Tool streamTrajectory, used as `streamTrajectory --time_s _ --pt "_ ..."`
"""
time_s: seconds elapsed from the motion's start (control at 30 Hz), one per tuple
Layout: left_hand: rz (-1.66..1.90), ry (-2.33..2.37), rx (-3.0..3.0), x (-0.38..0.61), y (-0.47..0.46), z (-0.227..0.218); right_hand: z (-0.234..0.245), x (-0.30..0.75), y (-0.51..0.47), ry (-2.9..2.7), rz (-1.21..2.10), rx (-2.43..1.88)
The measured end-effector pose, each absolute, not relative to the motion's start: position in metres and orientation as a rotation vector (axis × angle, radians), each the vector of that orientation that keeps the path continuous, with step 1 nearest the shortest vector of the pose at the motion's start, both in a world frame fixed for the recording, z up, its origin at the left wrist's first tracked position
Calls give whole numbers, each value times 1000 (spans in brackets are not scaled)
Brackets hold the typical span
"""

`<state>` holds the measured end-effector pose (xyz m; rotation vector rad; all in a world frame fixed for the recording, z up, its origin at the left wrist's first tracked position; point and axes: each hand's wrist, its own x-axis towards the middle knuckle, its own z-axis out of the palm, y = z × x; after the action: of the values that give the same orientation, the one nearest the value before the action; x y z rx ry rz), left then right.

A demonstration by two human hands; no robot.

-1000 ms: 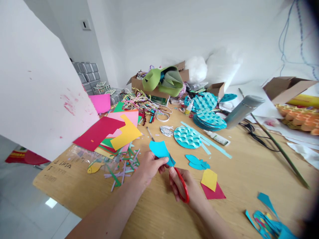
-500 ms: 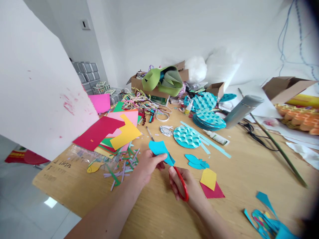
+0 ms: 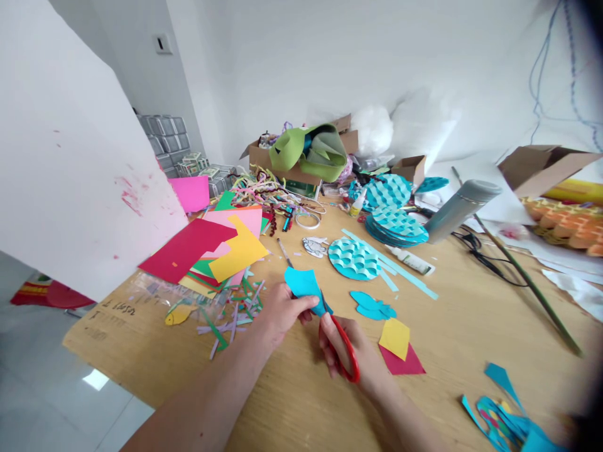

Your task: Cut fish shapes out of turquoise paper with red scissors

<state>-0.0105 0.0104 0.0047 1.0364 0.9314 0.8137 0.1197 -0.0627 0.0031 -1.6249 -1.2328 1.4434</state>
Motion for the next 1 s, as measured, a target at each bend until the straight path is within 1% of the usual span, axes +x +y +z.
streamTrajectory --time_s 0.43,0.77,1.0 --pt "804 934 1036 -11 9 8 10 116 -67 -1239 1388 -1631" --pt "806 926 1030 -11 10 8 3 120 -65 -1270 1399 -1620" --pt "804 928 1037 -12 9 8 7 119 -65 -1273 1391 -1612"
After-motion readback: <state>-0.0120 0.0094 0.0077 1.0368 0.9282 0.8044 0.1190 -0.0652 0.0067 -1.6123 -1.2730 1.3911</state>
